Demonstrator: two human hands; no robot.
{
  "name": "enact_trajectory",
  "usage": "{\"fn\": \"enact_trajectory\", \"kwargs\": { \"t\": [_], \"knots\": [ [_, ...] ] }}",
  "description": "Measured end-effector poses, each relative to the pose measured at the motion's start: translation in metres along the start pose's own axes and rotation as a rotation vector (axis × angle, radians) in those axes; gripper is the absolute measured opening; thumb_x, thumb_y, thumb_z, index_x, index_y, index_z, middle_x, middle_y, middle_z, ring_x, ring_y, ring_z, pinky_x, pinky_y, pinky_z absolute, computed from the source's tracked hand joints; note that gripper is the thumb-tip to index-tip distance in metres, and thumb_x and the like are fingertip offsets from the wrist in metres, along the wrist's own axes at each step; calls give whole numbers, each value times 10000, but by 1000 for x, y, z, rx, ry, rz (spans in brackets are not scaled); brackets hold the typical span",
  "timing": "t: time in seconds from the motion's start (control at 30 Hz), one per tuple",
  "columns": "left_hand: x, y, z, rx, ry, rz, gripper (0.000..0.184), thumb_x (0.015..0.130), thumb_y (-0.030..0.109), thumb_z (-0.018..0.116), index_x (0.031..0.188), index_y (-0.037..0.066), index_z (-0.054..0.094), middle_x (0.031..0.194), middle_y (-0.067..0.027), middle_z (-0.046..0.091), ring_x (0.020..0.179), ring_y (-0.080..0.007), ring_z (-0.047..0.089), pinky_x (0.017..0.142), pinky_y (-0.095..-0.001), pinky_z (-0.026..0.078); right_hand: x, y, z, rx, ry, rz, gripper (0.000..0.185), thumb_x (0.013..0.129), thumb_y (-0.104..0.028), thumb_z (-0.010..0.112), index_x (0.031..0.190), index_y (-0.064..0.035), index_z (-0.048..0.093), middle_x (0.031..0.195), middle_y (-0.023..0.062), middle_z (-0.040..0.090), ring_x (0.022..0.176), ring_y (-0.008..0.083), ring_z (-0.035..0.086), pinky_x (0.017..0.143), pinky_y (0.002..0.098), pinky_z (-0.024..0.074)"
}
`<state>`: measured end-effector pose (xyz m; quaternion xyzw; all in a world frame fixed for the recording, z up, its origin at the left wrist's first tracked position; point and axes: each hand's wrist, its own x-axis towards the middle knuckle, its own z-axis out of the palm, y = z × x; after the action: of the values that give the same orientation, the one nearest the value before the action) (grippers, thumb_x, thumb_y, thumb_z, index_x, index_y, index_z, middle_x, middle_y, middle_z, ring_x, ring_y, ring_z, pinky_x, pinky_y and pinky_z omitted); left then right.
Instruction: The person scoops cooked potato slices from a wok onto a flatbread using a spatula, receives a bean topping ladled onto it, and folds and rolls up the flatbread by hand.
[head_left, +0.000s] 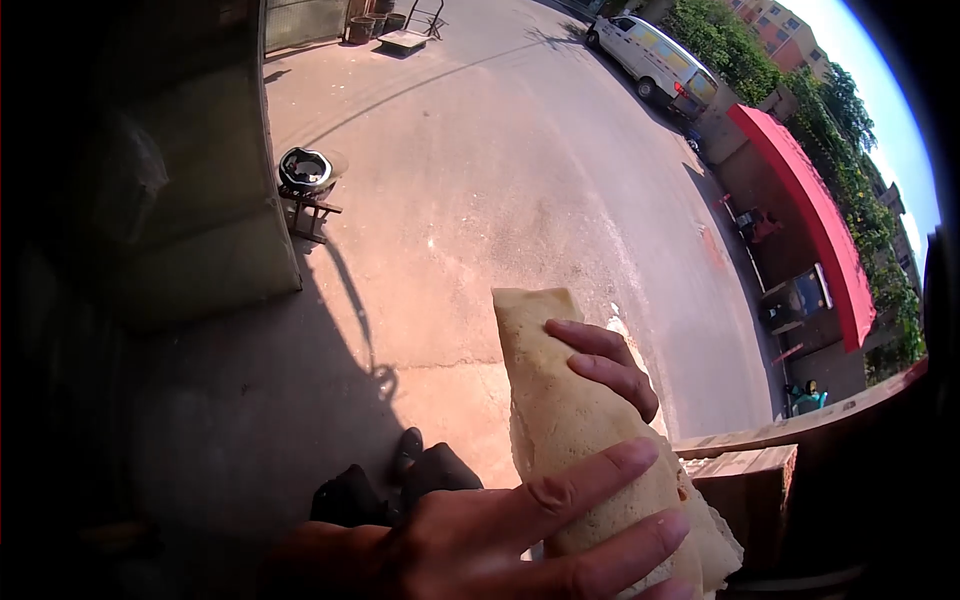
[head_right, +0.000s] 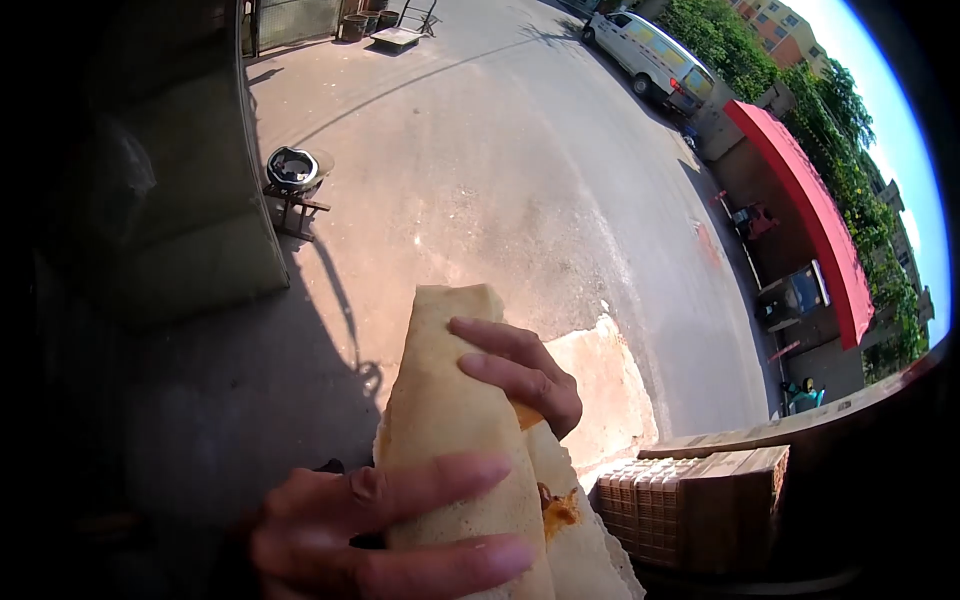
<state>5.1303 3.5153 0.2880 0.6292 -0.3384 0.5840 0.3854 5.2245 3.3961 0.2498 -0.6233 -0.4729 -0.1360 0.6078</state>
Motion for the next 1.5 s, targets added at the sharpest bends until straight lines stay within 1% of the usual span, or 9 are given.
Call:
{"fn": "enact_trajectory", "kwargs": {
  "t": [0.43, 0.53, 0.7, 0.9, 1.1, 1.17, 1.27, 1.37, 1.5],
  "knots": [
    [-18, -271, -11, 84, 40, 63, 434, 657, 221, 899, 1043, 142, 716, 1133, -111, 724, 1081, -415, 693, 771, -449, 649, 152, 239, 12, 48, -231, -7, 476, 892, -335, 752, 1259, -94, 570, 1259, 278, 604, 1182, 385, 598, 946, 470, 531],
    [-23, -346, -17, 131, 232, 132, 315, 767, 213, 832, 1042, 110, 716, 1141, -117, 725, 1000, -347, 720, 733, -376, 640, 190, 296, 42, 8, -238, -56, 473, 892, -326, 750, 1255, -85, 567, 1246, 272, 612, 1168, 391, 604, 945, 473, 531],
    [-17, -416, -94, -129, -54, -414, 242, 885, 210, 741, 1091, 92, 691, 1175, -161, 688, 1108, -407, 674, 870, -500, 594, 261, 361, 83, 67, -280, 108, 326, 936, -253, 665, 1192, -52, 690, 1300, 254, 620, 1161, 328, 658, 942, 386, 558],
    [-36, -541, -144, -173, -47, -495, 255, 931, 231, 695, 1132, 75, 676, 1199, -196, 675, 1176, -440, 644, 995, -584, 528, 326, 466, 135, 75, -311, 197, 321, 893, -197, 698, 1166, -27, 710, 1256, 210, 660, 1129, 291, 671, 933, 367, 548],
    [-75, -654, -162, -137, 81, -543, 539, 860, 184, 798, 1305, 6, 553, 1247, -262, 639, 1208, -409, 629, 1018, -547, 528, 384, 573, 177, 45, -317, 118, 365, 856, -269, 738, 1124, -23, 722, 1176, 185, 697, 1062, 281, 699, 904, 362, 553],
    [-76, -683, -162, -222, 172, -725, 561, 851, 144, 802, 1344, 66, 545, 1314, -183, 628, 1217, -347, 634, 1033, -462, 525, 405, 611, 183, 42, -298, 126, 411, 816, -308, 768, 1119, -33, 724, 1181, 175, 696, 1051, 272, 701, 886, 354, 557],
    [-88, -742, -155, -338, 335, -842, 632, 843, 90, 803, 1396, 61, 499, 1376, -155, 601, 1268, -269, 602, 1067, -401, 507, 454, 656, 187, -11, -371, 81, 358, 827, -246, 748, 1122, -44, 729, 1182, 170, 695, 1044, 271, 701, 876, 343, 559],
    [-96, -801, -158, -338, 396, -990, 611, 852, 65, 784, 1395, 50, 504, 1370, -151, 598, 1287, -266, 581, 1065, -399, 507, 496, 693, 191, -55, -406, 140, 334, 772, 22, 701, 1103, -22, 718, 1143, 161, 698, 1020, 290, 709, 868, 352, 564],
    [-118, -882, -157, -333, 364, -860, 539, 872, 98, 770, 1361, 56, 548, 1406, -142, 559, 1267, -251, 580, 1053, -376, 506, 534, 735, 204, -39, -429, 204, 405, 711, 132, 629, 1080, -15, 710, 1081, 162, 702, 953, 295, 723, 849, 350, 566]
  ]
}}
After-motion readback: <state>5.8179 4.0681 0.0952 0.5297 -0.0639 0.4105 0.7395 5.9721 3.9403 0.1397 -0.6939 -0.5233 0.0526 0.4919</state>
